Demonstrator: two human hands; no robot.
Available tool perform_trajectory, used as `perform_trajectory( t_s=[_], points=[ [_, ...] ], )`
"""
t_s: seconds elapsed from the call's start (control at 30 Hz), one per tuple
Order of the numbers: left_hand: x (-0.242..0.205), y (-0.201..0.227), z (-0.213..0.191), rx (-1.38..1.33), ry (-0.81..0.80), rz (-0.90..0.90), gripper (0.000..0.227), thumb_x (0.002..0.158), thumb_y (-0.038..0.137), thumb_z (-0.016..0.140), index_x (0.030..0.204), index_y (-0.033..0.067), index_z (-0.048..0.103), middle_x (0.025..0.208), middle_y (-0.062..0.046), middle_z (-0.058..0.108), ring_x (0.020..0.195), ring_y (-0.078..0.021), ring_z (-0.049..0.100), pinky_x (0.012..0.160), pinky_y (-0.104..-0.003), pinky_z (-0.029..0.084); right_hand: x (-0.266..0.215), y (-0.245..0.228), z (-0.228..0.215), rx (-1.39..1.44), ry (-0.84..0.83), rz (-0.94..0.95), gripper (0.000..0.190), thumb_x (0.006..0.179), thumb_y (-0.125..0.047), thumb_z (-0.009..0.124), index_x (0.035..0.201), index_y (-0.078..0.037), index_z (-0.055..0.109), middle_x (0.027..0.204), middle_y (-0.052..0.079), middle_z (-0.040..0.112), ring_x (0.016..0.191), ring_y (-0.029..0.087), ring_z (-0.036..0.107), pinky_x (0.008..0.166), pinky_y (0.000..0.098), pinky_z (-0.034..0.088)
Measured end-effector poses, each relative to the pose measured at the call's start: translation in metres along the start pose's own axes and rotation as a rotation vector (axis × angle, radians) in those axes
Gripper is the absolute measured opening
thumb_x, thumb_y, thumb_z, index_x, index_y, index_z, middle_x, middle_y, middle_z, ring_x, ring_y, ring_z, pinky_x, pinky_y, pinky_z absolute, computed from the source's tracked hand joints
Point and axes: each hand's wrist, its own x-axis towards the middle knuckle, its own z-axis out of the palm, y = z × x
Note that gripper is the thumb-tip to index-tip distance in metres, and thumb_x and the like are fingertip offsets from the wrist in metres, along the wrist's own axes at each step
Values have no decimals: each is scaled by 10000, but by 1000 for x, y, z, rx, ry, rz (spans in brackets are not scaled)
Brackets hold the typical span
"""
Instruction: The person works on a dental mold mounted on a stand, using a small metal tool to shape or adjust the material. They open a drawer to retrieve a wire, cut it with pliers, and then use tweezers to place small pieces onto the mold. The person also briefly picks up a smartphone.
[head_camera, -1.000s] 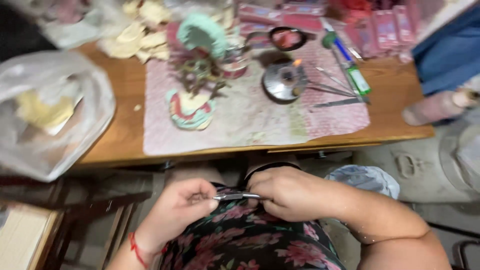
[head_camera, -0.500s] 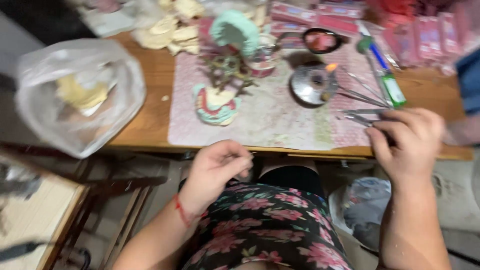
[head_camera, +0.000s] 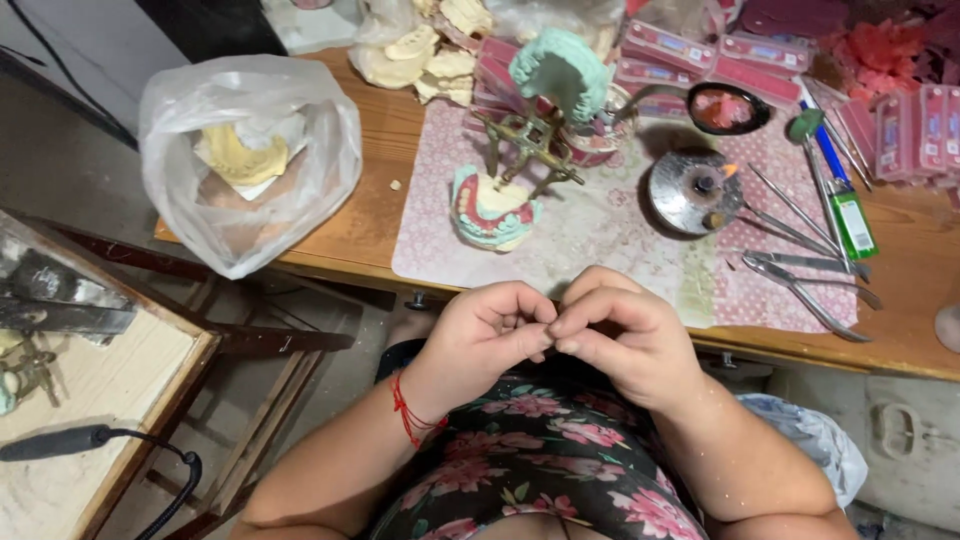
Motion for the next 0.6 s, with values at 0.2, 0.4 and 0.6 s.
perform_trajectory(
  t_s=[0.2, 0.4, 0.6],
  points=[
    [-7, 1, -16, 17, 88, -28, 137, 926, 43, 748, 1010, -53, 698, 770, -116, 688, 651, -129, 715, 629, -234, 588, 3, -9, 4, -436, 72, -268, 90, 920, -98, 729, 964, -32, 773, 886, 119, 767, 783, 332, 747, 713, 443, 612],
    [-15, 9, -16, 2, 116, -28, 297, 833, 17, 834, 1082, -89, 712, 801, -119, 718, 683, -110, 707, 652, -251, 603, 30, -25, 16, -746, -141, -613, 170, 1001, -51, 625, 1035, 11, 779, 1004, 179, 772, 819, 340, 746, 764, 402, 634],
    [-8, 38, -20, 312, 204, 66, 111, 809, 36, 864, 874, -30, 804, 596, -81, 708, 564, -62, 649, 507, -209, 538, 33, -26, 24, -899, -157, -690, 103, 964, -61, 673, 959, -74, 775, 1042, 127, 775, 869, 287, 758, 761, 354, 622]
  ],
)
